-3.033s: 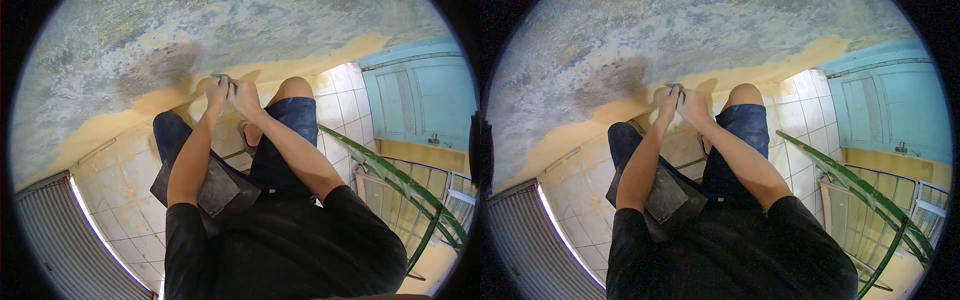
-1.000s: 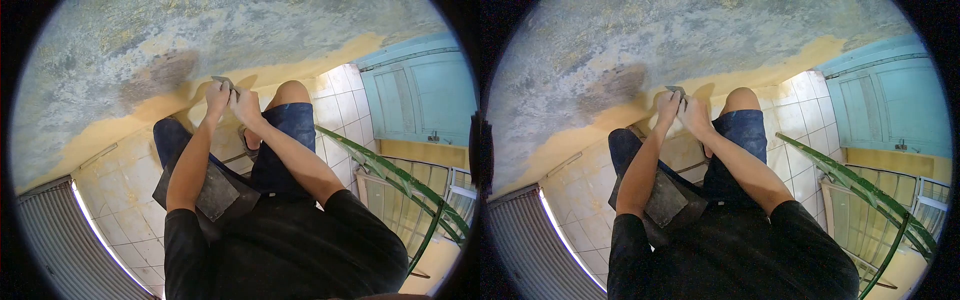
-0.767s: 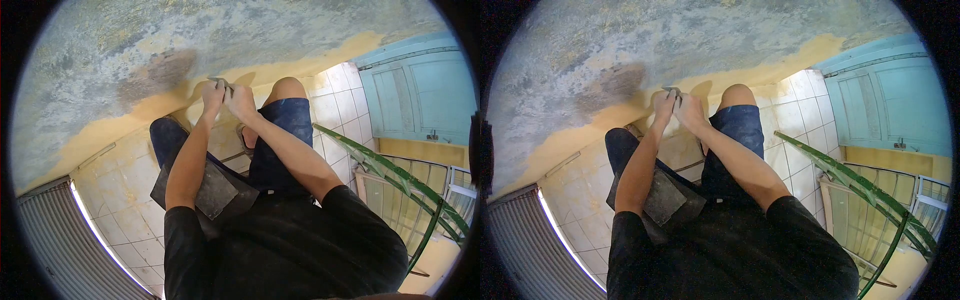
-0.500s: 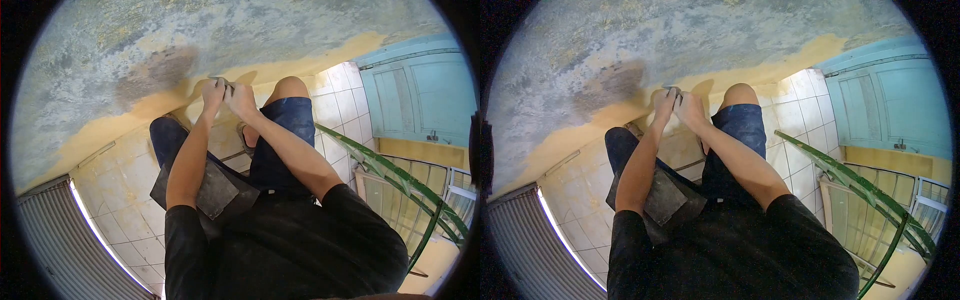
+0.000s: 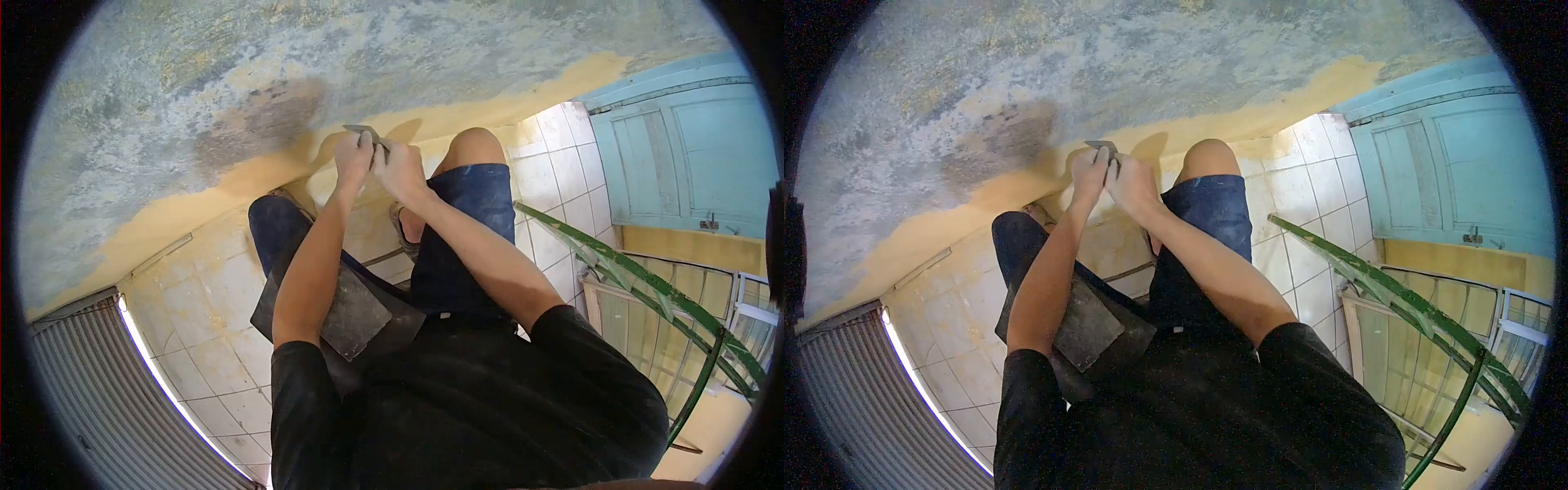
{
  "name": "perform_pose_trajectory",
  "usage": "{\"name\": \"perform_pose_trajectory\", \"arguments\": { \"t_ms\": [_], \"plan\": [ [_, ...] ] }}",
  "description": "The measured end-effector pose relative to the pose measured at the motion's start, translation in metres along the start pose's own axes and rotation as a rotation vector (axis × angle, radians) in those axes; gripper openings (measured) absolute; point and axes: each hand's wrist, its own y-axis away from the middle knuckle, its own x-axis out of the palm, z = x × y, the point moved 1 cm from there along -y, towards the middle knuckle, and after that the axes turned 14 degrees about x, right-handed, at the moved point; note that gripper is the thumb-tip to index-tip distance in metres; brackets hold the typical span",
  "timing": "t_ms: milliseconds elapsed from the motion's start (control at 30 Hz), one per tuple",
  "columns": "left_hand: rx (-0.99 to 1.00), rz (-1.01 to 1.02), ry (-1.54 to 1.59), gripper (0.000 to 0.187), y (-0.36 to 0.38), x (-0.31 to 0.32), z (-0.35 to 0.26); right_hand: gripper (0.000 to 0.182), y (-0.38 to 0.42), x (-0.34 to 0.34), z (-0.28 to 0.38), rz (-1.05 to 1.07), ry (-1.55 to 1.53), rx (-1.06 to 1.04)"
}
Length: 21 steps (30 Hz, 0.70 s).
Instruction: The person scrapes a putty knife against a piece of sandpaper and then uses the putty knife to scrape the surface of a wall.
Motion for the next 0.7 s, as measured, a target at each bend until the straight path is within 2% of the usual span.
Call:
{"name": "perform_pose_trajectory", "arguments": {
  "t_ms": [67,133,200,333,400,467,600,700],
  "plan": [
    [-0.005,0.016,-0.006,0.042,-0.005,-0.007,-0.01,0.028,0.003,-0.002,0.004,0.016,-0.043,0.044],
    [-0.016,0.045,-0.008,0.041,-0.001,-0.005,-0.006,0.028,0.001,0.007,-0.002,-0.046,-0.061,-0.01],
    [-0.179,0.051,0.073,0.043,-0.003,-0.003,-0.002,0.028,-0.01,0.01,-0.005,-0.023,-0.023,-0.023],
    [-0.171,0.023,0.057,0.043,0.0,-0.004,-0.013,0.027,-0.005,0.004,-0.004,-0.001,-0.017,0.001],
    [-0.026,0.046,-0.013,0.042,-0.001,-0.007,-0.018,0.027,0.0,-0.001,-0.003,-0.008,-0.03,0.017],
    [-0.055,0.051,0.003,0.042,-0.003,-0.01,-0.014,0.027,-0.001,0.004,-0.004,-0.005,-0.039,0.045],
    [-0.139,0.011,0.068,0.043,-0.001,-0.004,0.0,0.027,-0.015,0.015,-0.01,-0.023,0.035,-0.057],
    [-0.149,0.098,0.066,0.042,-0.003,-0.016,-0.032,0.027,0.0,-0.008,0.002,-0.01,0.009,-0.021]
  ]
}}
